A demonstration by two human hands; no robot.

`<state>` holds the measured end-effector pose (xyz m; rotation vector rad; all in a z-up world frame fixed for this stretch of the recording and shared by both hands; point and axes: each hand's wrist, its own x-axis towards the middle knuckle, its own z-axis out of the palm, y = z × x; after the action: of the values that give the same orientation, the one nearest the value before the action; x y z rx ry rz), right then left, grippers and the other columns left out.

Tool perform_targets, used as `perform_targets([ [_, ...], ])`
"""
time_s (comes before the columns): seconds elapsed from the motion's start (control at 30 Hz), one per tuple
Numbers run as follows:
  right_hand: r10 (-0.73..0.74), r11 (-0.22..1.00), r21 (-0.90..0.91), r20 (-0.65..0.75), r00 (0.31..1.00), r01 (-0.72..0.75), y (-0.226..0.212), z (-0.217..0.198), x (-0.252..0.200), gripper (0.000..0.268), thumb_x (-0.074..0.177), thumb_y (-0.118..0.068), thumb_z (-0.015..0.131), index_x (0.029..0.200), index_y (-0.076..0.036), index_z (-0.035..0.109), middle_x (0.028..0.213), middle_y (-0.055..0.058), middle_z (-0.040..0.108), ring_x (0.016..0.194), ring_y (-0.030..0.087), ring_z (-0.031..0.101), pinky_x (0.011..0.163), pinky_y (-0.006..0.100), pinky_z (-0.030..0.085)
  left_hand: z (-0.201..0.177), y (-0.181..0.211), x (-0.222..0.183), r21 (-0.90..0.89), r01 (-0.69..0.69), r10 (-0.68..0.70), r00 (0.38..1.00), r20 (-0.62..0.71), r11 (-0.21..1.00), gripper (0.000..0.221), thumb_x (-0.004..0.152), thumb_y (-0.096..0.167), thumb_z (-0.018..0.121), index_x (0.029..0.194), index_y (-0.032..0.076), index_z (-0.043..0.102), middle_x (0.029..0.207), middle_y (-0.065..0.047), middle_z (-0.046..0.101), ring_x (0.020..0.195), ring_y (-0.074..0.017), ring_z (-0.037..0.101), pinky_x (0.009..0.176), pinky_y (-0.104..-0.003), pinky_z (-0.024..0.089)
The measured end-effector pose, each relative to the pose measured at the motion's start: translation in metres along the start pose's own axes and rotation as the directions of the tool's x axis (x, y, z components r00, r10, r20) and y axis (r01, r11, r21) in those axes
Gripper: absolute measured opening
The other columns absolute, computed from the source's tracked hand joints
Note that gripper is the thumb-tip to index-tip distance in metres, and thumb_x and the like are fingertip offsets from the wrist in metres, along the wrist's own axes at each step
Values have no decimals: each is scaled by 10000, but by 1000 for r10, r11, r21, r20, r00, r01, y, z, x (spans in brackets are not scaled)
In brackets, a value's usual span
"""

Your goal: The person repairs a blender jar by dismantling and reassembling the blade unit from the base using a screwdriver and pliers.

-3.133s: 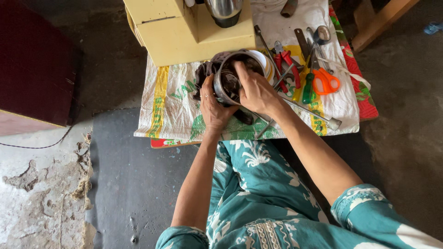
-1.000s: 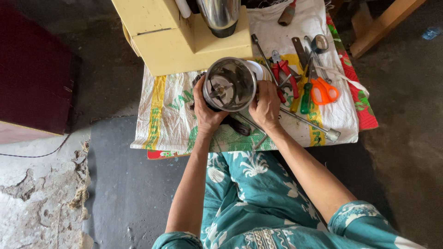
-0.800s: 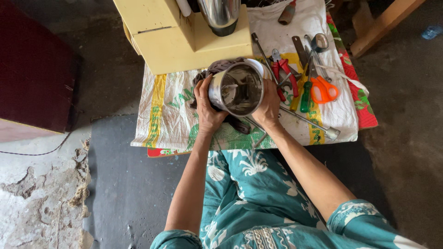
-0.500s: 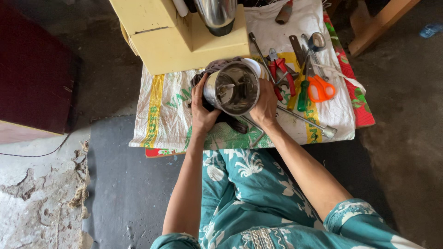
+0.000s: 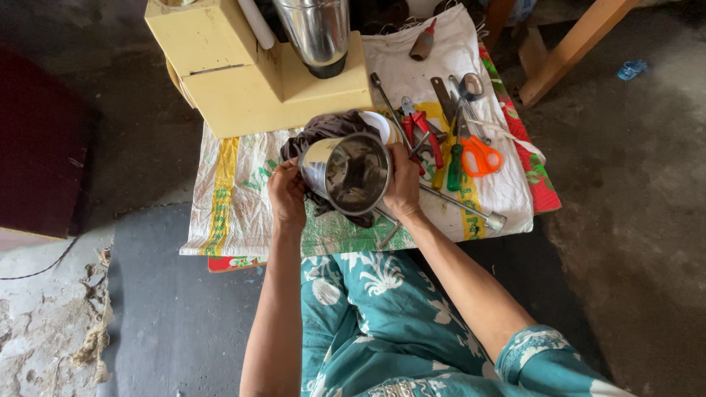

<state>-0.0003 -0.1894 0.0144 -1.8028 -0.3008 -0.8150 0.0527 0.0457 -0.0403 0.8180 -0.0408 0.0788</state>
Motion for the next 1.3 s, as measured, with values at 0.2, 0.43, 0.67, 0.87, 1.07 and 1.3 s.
perform_targets([
  [0.2, 122, 988, -91, -25, 992, -124, -4, 2, 0, 302, 1122, -279, 453, 968, -34, 539, 706, 202, 630, 595, 344, 650, 552, 432, 444, 8, -28, 0, 123, -105, 116, 990, -84, 987, 366, 1008, 269, 736, 1107, -51, 589, 1123, -155, 722, 885, -153, 649, 794, -323, 570],
  [0.43, 7, 989, -149, -81, 997, -19, -3, 3, -6, 227, 1099, -233, 531, 1018, -24, 569, 724, 192, 639, 603, 282, 661, 565, 412, 473, 35, -10, -3, 16, 3, -2, 996, -91, 1000, 453, 967, 177, 660, 1347, -69, 640, 1195, -165, 715, 963, -217, 711, 827, -374, 605],
  [0.67, 45, 979, -180, -262, 964, -95, 7, -7, -4, 193, 1047, -152, 589, 1169, -16, 529, 800, 79, 632, 635, 168, 582, 560, 310, 461, 39, 1, 8, -148, 147, -176, 962, -208, 978, 458, 966, 188, 607, 1379, -11, 606, 1190, -139, 722, 1000, -245, 728, 856, -416, 622],
  [0.87, 17, 937, -317, -378, 926, -147, 14, -8, -5, 418, 958, -164, 707, 1233, 38, 467, 1031, 189, 545, 865, 265, 579, 731, 381, 481, 10, -22, 23, -116, 144, -167, 962, -218, 983, 443, 978, 228, 640, 1353, -7, 630, 1155, -113, 736, 955, -216, 716, 807, -372, 620],
  [1.07, -24, 837, -528, -304, 952, -147, 38, -2, -3, 286, 1004, -219, 695, 1072, 1, 526, 1004, 201, 587, 951, 411, 606, 811, 497, 463, 6, -33, 11, 47, 26, -19, 991, -134, 999, 421, 1061, 324, 691, 1204, -62, 600, 1024, -135, 698, 858, -208, 634, 723, -375, 555],
  [1.3, -28, 859, -493, -317, 948, -139, 51, -2, -7, 193, 1016, -199, 658, 1029, -23, 580, 963, 200, 640, 918, 414, 629, 785, 501, 487, 19, -14, -9, 206, 56, -70, 995, 66, 977, 460, 962, 332, 725, 1271, -5, 683, 1090, -42, 704, 945, -97, 629, 830, -252, 535],
])
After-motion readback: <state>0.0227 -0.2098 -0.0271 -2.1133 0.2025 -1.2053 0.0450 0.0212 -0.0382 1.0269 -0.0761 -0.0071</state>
